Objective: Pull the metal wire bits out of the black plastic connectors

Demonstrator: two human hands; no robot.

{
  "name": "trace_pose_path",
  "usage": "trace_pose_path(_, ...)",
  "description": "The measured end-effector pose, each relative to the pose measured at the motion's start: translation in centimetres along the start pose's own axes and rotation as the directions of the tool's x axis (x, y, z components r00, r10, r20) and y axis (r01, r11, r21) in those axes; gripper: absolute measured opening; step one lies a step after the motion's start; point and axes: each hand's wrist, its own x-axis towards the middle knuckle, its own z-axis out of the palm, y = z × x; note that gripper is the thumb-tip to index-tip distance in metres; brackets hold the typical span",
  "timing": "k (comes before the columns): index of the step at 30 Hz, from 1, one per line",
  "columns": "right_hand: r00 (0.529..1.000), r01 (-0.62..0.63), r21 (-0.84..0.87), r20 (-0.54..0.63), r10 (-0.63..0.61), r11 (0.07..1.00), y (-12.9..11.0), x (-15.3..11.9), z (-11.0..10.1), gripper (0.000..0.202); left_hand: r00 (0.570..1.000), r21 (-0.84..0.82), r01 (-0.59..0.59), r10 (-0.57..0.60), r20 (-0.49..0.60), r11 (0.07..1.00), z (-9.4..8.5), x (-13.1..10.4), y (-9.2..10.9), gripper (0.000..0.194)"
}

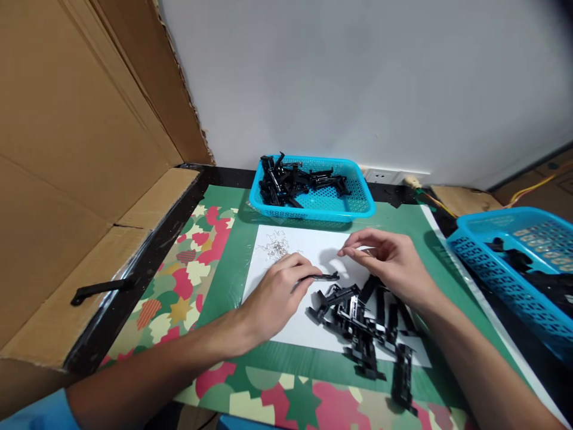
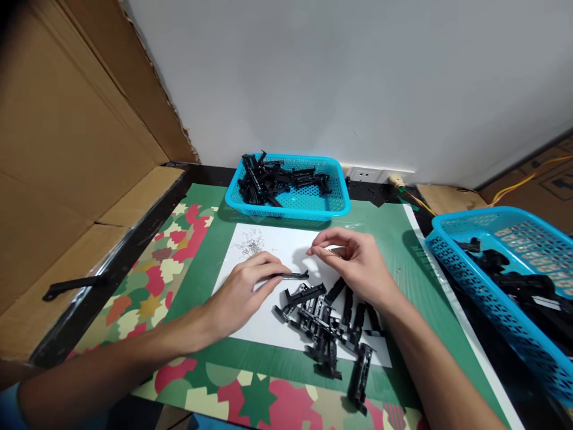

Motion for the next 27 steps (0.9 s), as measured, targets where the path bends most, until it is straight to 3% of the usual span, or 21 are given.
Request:
trace_pose_path(7,1.0,-0.005,-0.046,0.014,0.005,0.999,0.2,-0.2,0.1,0.03,0.99,-0.009,-0.039,0.037,-0.139,0.999,0.0,-0.2,0.1,0.022)
trace_pose_path(12,1.0,0.004,-0.08,0.024,-0.002,0.997,0.2,-0.3,0.4,0.027,0.993,-0.006,-0.001,0.0,-0.117,1.0,0.0,-0.2,0.1,0.021)
trace_pose_path(16,1.0,0.014,-0.24,0.012,-0.012,0.971,0.7,-0.1,0.4,0.026,0.994,-0.009,0.0,-0.001,-0.107,1.0,0.1,-0.3,0.2,0.026)
trace_pose_path(19,0.998,0.056,-0.435,-0.002,-0.063,0.898,0.9,0.9,0.6,0.026,0.994,-0.041,-0.05,0.046,-0.1,0.998,0.1,-0.4,0.2,0.032)
trace_pose_path(23,0.984,0.18,-0.594,0.1,-0.15,0.784,0.4,3.3,1.3,0.017,0.992,-0.049,-0.103,0.099,-0.084,0.993,0.1,-0.4,-0.1,0.036)
trace_pose_path(27,0.95,0.28,-0.57,0.281,-0.138,0.773,-0.1,5.6,1.8,0.014,0.993,-0.048,-0.09,0.086,-0.075,0.995,0.2,-0.2,-0.3,0.035)
